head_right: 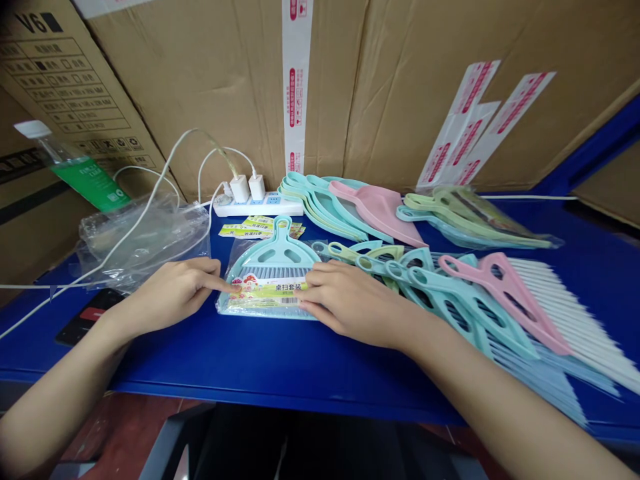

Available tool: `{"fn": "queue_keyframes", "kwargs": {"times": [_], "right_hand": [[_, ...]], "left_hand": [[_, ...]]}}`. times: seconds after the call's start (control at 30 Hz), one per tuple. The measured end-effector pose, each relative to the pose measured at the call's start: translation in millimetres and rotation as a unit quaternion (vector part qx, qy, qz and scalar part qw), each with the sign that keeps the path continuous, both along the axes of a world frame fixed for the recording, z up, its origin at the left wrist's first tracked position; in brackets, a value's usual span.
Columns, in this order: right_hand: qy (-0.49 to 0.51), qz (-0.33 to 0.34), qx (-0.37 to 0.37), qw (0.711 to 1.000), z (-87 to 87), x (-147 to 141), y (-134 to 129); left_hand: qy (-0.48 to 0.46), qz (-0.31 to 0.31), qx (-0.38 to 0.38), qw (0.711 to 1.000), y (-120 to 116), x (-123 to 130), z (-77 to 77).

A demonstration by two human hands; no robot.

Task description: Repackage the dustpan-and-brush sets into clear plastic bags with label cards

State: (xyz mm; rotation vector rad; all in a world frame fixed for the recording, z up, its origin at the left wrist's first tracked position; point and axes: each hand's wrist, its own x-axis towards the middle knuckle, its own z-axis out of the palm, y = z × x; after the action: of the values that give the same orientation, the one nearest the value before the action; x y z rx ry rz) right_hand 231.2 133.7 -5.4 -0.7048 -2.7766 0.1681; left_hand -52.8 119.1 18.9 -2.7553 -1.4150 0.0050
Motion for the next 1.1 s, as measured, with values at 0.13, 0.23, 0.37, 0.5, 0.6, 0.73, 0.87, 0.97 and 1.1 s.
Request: {"fn": "queue_keyframes", "kwargs": {"times": [0.13,0.23,0.37,0.5,0.6,0.73,0.87,0.97,1.1], "right_hand": [[0.004,0.003,0.004,1.000,-1.9,-0.3,-0.2],[0.003,-0.006,0.004,1.000,-1.0,-0.8,-0.2],[0.005,-0.005,0.012,1.000,-2.1,-1.7,0.2],[0.008,-0.006,0.011,1.000,-2.2,-0.6,0.0],[0.005,-0.007,0.001,1.000,0.6,1.4,-0.4],[-0.006,-0.017,0.004,1.000,2.8,3.0,-0.7],[-0.014,-0.030,0.035,0.999,1.5,2.8,-0.5],[-0.017,-0.033,0.048,0.998,1.3,3.7,0.0],[-0.008,-0.042,0.050,0.998,2.1,6.6,0.2]], "left_hand": [[0.002,-0.010,0.026,1.000,-0.7,0.8,-0.7],[0.005,-0.024,0.037,0.999,-0.9,0.2,-1.6],[0.002,-0.033,0.042,0.999,-0.8,0.3,-2.2],[-0.001,-0.026,0.015,1.000,0.1,-0.1,-1.6],[-0.005,-0.023,0.014,1.000,0.7,-0.8,-1.8],[-0.004,-0.020,0.015,1.000,0.7,-1.0,-3.1],[-0.005,-0.014,0.008,1.000,0.6,-0.4,-4.0],[-0.007,-0.004,0.005,1.000,1.3,0.2,-4.1],[-0.016,-0.002,0.008,1.000,2.7,1.0,-4.3]]}}
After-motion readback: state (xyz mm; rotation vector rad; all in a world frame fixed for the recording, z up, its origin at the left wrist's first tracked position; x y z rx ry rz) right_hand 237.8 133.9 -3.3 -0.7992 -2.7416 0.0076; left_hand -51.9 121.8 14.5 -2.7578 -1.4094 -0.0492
